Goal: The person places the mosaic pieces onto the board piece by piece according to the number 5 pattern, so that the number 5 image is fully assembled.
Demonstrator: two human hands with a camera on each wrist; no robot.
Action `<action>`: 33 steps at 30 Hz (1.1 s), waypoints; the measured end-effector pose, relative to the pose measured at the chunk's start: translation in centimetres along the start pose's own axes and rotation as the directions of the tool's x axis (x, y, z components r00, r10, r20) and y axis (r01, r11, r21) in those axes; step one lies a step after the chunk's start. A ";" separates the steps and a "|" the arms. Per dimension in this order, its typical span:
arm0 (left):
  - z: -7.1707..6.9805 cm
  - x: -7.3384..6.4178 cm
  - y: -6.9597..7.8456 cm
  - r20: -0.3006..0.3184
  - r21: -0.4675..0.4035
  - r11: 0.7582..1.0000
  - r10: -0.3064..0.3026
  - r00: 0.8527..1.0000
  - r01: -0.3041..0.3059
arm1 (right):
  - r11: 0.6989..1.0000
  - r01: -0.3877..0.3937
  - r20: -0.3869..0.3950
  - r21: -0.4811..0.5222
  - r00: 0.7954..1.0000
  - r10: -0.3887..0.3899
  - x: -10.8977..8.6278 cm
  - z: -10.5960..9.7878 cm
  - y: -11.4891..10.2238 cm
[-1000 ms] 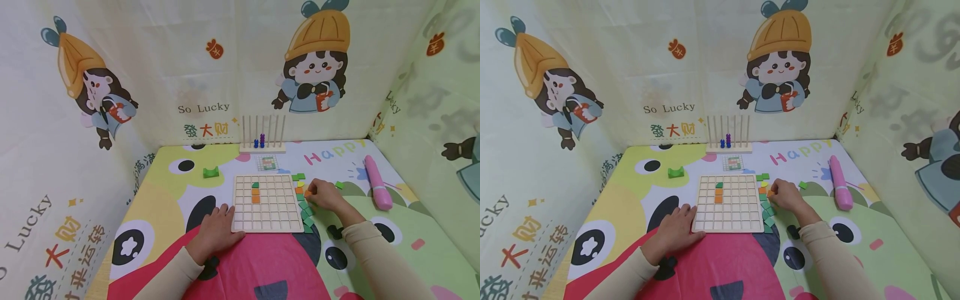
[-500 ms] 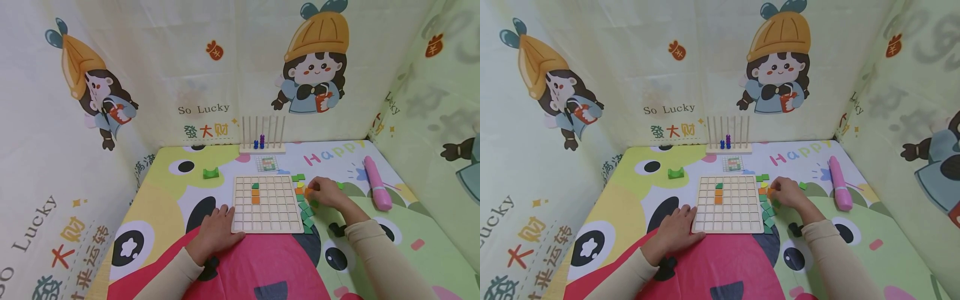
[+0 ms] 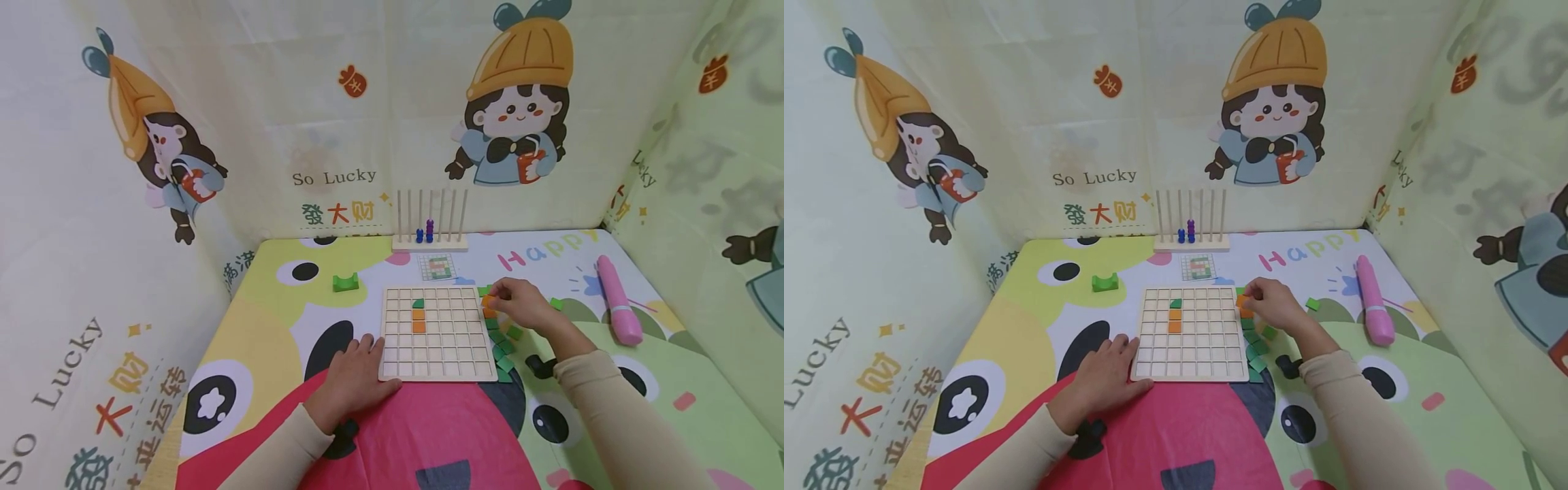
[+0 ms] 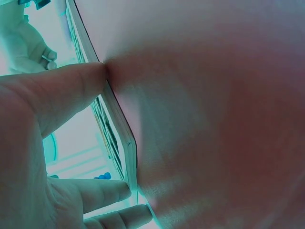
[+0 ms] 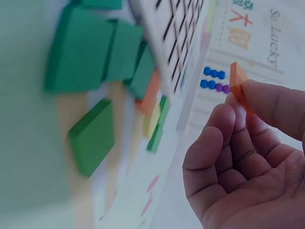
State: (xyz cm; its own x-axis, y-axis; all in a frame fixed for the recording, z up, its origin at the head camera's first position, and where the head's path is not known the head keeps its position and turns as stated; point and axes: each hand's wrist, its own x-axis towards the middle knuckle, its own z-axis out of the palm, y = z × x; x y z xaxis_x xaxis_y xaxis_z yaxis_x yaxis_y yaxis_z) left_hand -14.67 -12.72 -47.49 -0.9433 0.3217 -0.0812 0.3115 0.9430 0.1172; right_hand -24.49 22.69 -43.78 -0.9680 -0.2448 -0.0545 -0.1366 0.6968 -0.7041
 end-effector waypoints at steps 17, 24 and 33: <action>0.1 0.0 -0.1 -0.005 0.014 1.000 0.005 1.000 -0.005 | 0.993 0.089 0.111 0.077 0.989 -0.098 2.8 4.2 -3.3; 0.1 0.1 -0.1 0.005 0.019 1.000 0.002 1.000 -0.003 | 0.994 0.092 0.146 0.050 0.984 -0.099 3.7 5.9 -4.3; 0.2 0.2 -0.2 0.005 0.018 1.000 0.002 1.000 -0.002 | 0.997 0.078 0.182 -0.015 0.980 -0.074 4.4 7.8 -4.8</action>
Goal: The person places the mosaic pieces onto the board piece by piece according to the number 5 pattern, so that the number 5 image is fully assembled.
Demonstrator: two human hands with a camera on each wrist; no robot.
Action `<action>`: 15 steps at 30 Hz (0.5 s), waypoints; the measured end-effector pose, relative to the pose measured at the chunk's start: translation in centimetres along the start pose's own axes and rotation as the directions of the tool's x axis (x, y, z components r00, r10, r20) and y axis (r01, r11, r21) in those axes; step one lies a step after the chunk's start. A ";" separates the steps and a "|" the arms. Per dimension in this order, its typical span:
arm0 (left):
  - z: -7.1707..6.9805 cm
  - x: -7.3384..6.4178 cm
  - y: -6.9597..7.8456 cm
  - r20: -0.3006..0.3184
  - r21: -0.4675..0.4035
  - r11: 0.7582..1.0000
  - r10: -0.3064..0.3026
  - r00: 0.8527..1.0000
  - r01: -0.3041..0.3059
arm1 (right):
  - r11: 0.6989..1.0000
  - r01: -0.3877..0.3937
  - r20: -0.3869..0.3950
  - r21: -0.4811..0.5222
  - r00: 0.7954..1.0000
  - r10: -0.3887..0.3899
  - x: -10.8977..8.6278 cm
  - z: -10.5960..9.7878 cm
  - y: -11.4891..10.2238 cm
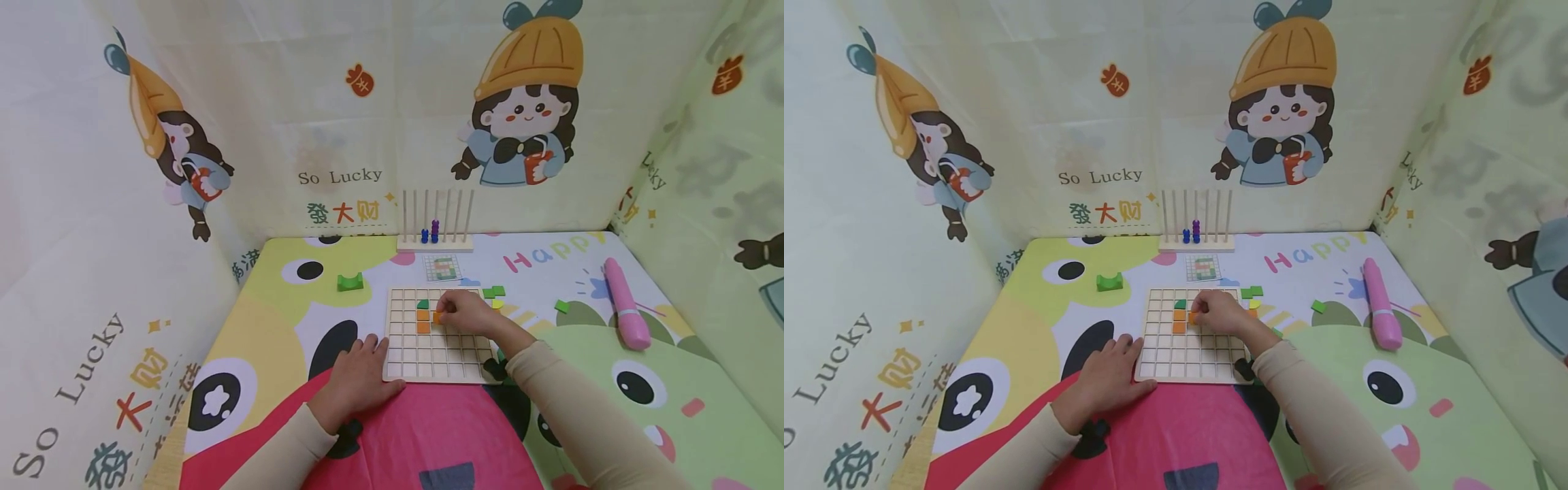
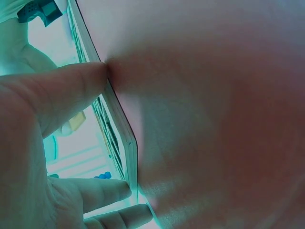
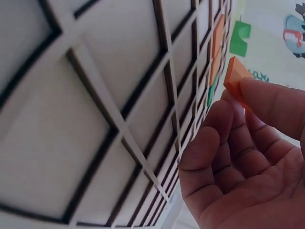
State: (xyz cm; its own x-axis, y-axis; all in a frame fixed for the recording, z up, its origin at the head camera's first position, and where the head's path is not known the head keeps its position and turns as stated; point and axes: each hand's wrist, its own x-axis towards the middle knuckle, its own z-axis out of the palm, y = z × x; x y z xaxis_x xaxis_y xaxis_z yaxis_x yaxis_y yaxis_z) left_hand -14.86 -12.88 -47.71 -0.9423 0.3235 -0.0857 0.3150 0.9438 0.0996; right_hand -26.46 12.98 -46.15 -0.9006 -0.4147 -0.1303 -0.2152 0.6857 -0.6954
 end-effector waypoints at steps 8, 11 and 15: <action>-0.1 0.0 0.1 -0.003 -0.005 1.000 -0.001 1.000 0.001 | 0.998 0.012 0.009 -0.057 1.000 -0.011 0.2 0.5 -0.3; -0.1 0.0 0.1 -0.002 -0.004 1.000 -0.002 1.000 0.002 | 0.998 0.003 0.022 -0.063 1.000 -0.001 0.1 0.7 -0.4; -0.1 0.0 0.1 -0.005 0.005 1.000 -0.001 1.000 0.001 | 0.997 -0.007 0.030 -0.080 1.000 0.010 0.0 0.9 -0.5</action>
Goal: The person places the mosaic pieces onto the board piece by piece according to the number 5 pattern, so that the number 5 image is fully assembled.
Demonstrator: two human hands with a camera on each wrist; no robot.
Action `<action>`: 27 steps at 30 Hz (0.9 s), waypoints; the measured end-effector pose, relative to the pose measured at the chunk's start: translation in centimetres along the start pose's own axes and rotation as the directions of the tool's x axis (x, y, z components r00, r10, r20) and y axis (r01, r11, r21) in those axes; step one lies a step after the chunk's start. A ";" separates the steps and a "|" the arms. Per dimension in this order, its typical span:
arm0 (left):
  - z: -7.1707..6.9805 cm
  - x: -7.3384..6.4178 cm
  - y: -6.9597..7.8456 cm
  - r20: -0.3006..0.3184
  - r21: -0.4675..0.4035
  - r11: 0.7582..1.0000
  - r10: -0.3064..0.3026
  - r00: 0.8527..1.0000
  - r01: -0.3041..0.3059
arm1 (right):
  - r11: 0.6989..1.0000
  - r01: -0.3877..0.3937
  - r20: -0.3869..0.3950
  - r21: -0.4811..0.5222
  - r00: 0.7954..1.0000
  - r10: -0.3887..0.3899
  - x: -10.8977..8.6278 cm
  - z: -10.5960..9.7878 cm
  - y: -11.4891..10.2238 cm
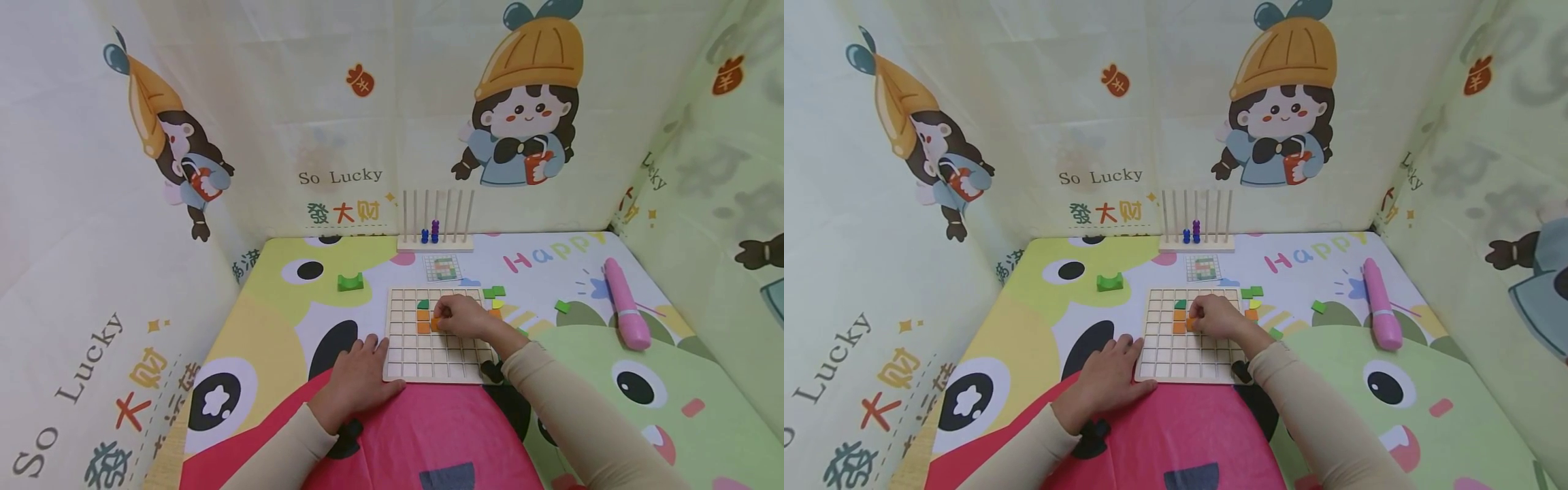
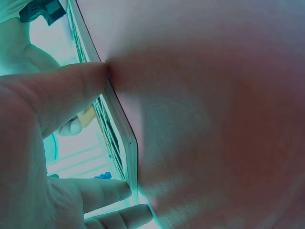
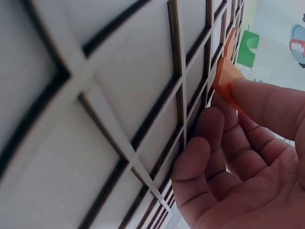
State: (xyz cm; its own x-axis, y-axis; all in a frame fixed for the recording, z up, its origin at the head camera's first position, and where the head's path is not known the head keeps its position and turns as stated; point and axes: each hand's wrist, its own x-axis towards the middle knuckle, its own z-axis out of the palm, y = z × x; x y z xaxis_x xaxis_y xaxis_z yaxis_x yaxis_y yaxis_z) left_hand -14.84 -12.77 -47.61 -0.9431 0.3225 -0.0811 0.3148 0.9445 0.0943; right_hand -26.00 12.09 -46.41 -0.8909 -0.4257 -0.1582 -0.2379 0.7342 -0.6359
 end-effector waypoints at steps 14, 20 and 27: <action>0.1 0.0 0.1 0.005 -0.005 1.000 -0.007 1.000 0.007 | 0.997 0.010 0.016 -0.081 1.000 -0.008 -0.3 0.0 -0.2; 0.1 0.1 0.2 0.008 -0.007 1.000 -0.008 1.000 0.008 | 0.989 0.007 0.016 -0.151 1.000 -0.005 -0.1 0.2 -0.4; 0.3 0.1 0.2 0.012 -0.002 1.000 -0.010 1.000 0.010 | 0.983 0.032 0.024 -0.183 0.999 -0.029 -0.2 0.1 -0.5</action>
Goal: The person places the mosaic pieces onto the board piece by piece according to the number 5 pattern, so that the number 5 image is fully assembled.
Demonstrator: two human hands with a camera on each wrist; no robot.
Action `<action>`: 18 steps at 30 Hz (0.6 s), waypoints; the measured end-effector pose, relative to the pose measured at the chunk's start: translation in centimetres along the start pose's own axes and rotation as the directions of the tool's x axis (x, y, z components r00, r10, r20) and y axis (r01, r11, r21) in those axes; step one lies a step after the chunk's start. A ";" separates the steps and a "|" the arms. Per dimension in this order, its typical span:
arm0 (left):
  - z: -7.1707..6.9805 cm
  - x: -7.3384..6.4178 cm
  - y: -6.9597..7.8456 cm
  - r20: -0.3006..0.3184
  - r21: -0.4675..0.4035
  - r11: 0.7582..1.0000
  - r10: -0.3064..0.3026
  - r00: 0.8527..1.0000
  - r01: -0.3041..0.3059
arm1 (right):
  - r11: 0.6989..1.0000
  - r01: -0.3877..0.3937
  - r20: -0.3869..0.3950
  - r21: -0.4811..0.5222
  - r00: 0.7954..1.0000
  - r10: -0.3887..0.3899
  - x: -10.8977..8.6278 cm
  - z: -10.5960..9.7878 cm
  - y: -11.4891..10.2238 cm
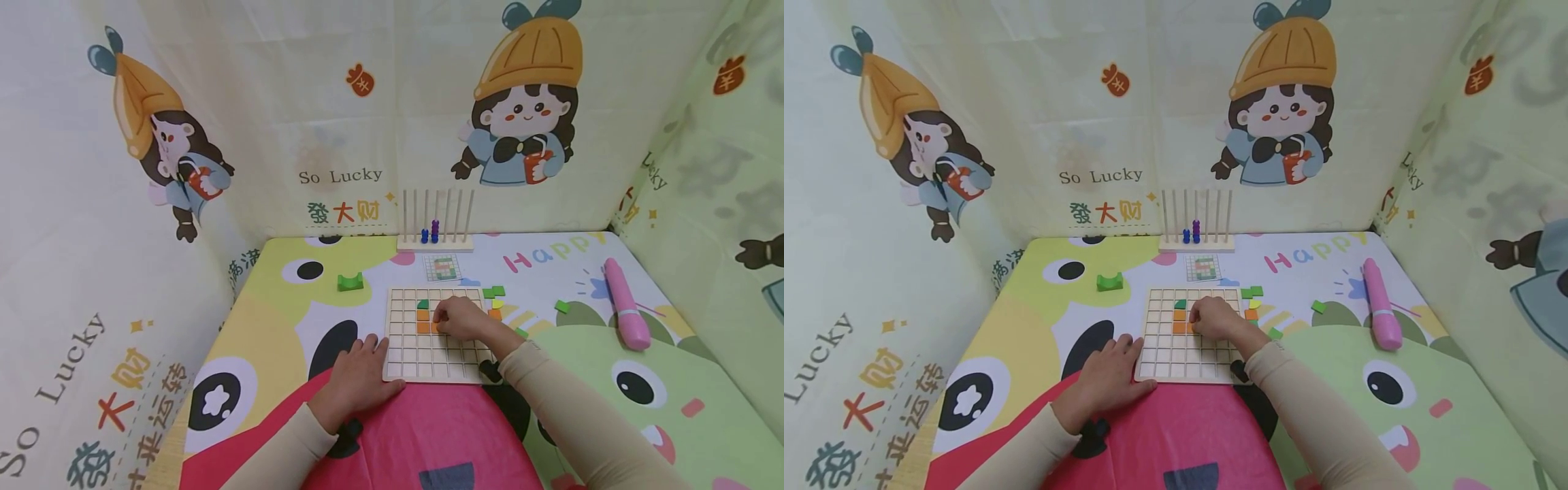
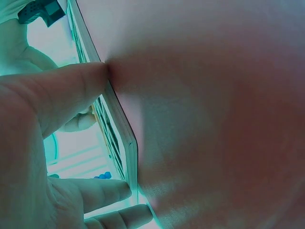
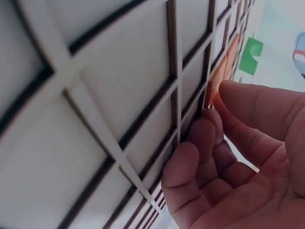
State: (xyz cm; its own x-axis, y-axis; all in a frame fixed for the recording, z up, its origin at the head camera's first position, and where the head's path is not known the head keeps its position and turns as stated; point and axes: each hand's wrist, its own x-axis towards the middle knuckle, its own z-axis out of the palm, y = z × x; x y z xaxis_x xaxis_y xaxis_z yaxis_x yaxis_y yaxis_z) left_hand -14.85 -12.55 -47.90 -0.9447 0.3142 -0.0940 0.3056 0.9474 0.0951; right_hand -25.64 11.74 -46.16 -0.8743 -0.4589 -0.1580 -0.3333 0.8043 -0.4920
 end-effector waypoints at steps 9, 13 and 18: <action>0.1 0.0 0.0 -0.009 -0.002 1.000 0.000 1.000 0.000 | 0.995 0.031 -0.021 0.094 0.999 -0.029 -0.7 -1.1 1.1; 0.1 0.0 0.0 -0.012 -0.003 1.000 0.002 1.000 -0.002 | 0.988 0.033 -0.040 0.152 0.999 -0.027 -1.1 -1.6 2.0; 0.2 0.0 -0.1 -0.020 -0.002 1.000 0.004 1.000 -0.004 | 0.969 -0.002 -0.060 0.246 0.998 0.017 -2.3 -2.3 3.3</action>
State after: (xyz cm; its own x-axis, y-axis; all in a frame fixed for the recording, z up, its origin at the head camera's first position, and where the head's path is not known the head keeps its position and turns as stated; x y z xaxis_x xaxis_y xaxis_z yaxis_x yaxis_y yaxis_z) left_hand -14.87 -12.60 -48.10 -0.9457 0.3166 -0.0739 0.3091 0.9460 0.0978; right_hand -25.59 16.36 -45.45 -0.8995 -0.4216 -0.1146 -0.2348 0.6877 -0.6869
